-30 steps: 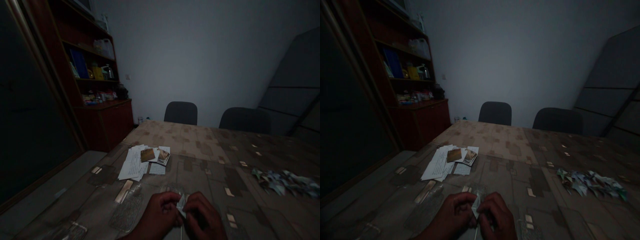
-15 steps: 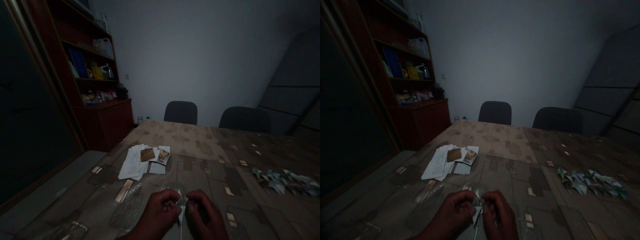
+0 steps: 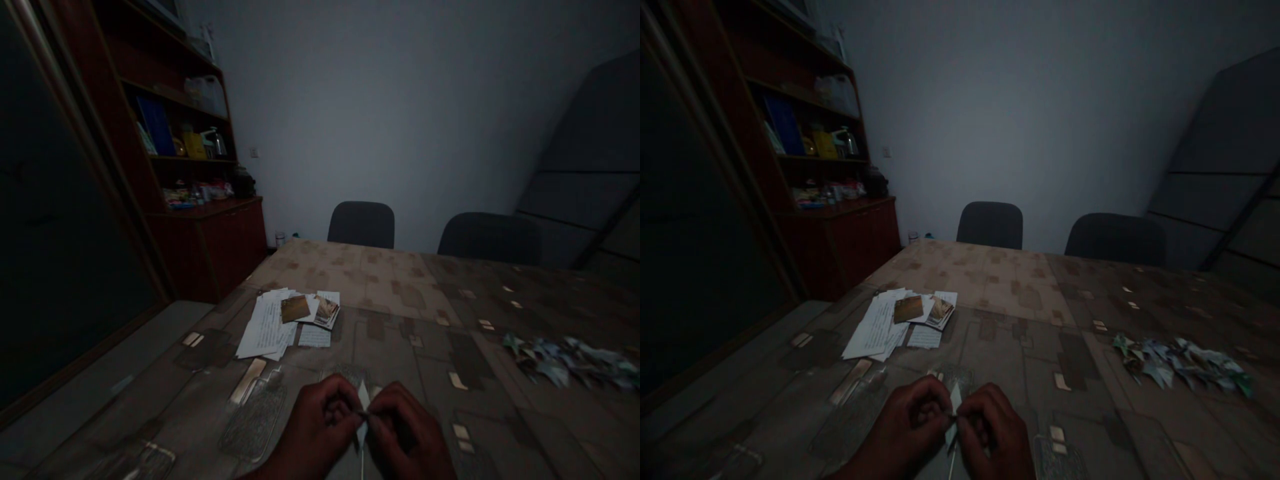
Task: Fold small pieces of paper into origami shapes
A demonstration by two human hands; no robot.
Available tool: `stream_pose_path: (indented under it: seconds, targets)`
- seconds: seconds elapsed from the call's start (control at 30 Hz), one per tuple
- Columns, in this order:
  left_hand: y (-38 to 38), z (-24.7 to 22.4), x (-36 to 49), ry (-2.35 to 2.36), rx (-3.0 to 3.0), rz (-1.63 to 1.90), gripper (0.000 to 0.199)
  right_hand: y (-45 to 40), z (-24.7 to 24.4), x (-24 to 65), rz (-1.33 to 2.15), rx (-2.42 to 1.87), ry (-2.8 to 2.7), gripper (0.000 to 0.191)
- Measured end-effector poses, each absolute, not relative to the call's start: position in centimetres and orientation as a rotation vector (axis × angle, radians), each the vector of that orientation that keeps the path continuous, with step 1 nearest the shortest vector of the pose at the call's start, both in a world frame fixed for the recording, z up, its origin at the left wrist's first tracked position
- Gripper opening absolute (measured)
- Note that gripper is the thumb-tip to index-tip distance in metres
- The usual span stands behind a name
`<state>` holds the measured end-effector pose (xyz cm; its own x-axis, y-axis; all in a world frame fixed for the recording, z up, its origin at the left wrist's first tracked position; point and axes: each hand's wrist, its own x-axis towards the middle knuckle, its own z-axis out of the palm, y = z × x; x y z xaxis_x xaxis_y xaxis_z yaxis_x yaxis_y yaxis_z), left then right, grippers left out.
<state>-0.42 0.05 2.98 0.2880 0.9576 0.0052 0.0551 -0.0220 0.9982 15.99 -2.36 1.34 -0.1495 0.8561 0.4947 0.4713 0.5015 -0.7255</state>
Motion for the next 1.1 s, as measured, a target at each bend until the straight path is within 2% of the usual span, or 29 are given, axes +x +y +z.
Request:
stream_pose_path:
  seconds: [0.13, 0.5, 0.77, 1.1]
  targets:
    - [0.07, 3.00, -0.51, 0.960, 1.294, 0.988, 0.003, -2.40, 0.96, 15.71, 0.552, -1.170, -1.667, 0.016]
    - [0.19, 2.22, -0.75, 0.837, 1.160, 1.020, 0.023, -2.57, 0.57, 15.59, 0.672, -1.193, -1.555, 0.028]
    - [0.11, 2.53, -0.58, 0.893, 1.197, 1.016, 0.020, -2.62, 1.36, 15.42, 0.609, -1.160, -1.607, 0.012]
    - [0.06, 2.79, -0.18, 0.907, 1.096, 0.979, 0.035, -2.50, 0.97, 15.61, 0.701, -1.167, -1.576, 0.028]
